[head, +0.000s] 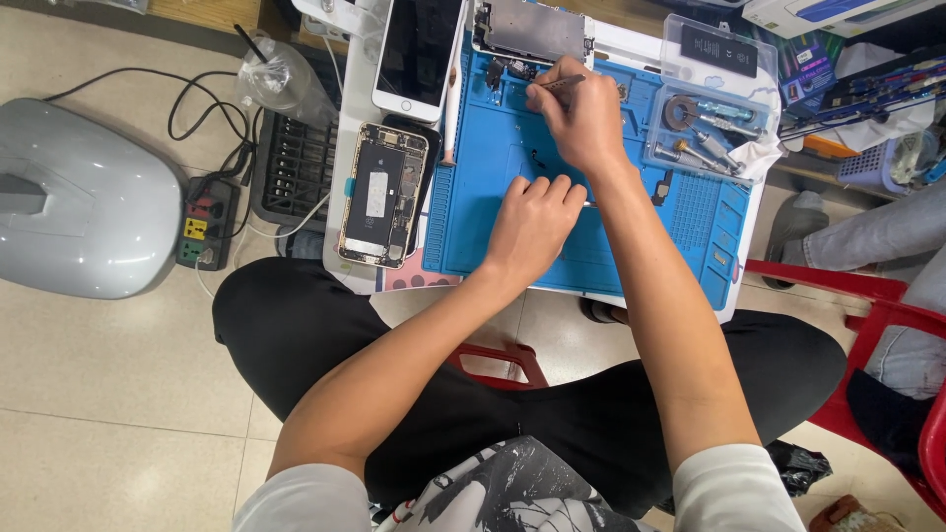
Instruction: The person is repairing a disassembled smartphone on a blue work mat. They use a screwdriver to remove and place screws, and tweezers to handle small components and connectors. The person also uses a soldering iron to work on the circuit board.
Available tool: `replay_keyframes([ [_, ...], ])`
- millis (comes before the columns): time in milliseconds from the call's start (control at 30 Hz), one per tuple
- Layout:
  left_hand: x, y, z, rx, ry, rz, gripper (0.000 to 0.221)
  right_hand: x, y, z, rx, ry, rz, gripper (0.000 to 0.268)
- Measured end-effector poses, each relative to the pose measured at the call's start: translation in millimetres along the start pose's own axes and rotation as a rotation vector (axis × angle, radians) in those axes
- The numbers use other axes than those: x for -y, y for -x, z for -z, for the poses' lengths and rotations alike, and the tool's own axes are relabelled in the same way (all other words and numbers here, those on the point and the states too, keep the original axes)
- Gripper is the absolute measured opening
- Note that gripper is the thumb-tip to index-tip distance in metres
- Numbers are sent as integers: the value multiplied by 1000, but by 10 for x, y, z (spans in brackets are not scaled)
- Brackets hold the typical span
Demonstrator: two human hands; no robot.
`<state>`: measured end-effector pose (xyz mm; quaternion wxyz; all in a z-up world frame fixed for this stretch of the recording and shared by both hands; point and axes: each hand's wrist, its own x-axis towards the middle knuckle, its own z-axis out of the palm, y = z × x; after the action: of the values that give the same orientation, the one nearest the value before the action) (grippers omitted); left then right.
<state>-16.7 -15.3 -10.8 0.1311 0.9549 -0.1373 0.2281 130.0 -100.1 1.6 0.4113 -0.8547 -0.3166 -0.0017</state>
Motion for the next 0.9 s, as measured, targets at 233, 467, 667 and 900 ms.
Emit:
replay_keyframes([
  [233, 17, -11, 12, -6, 19, 4, 24, -8, 2, -5, -4, -13, -10, 10],
  [467, 51, -17, -3, 15, 11, -10, 30, 260, 44, 284, -84, -10, 30, 13],
  [667, 21, 14, 7, 72, -2, -21, 20, 427, 551, 1094, -210, 89, 81, 8],
  [900, 30, -10, 76, 127, -23, -35, 9, 96, 1581, 1794, -305, -246, -461, 42],
])
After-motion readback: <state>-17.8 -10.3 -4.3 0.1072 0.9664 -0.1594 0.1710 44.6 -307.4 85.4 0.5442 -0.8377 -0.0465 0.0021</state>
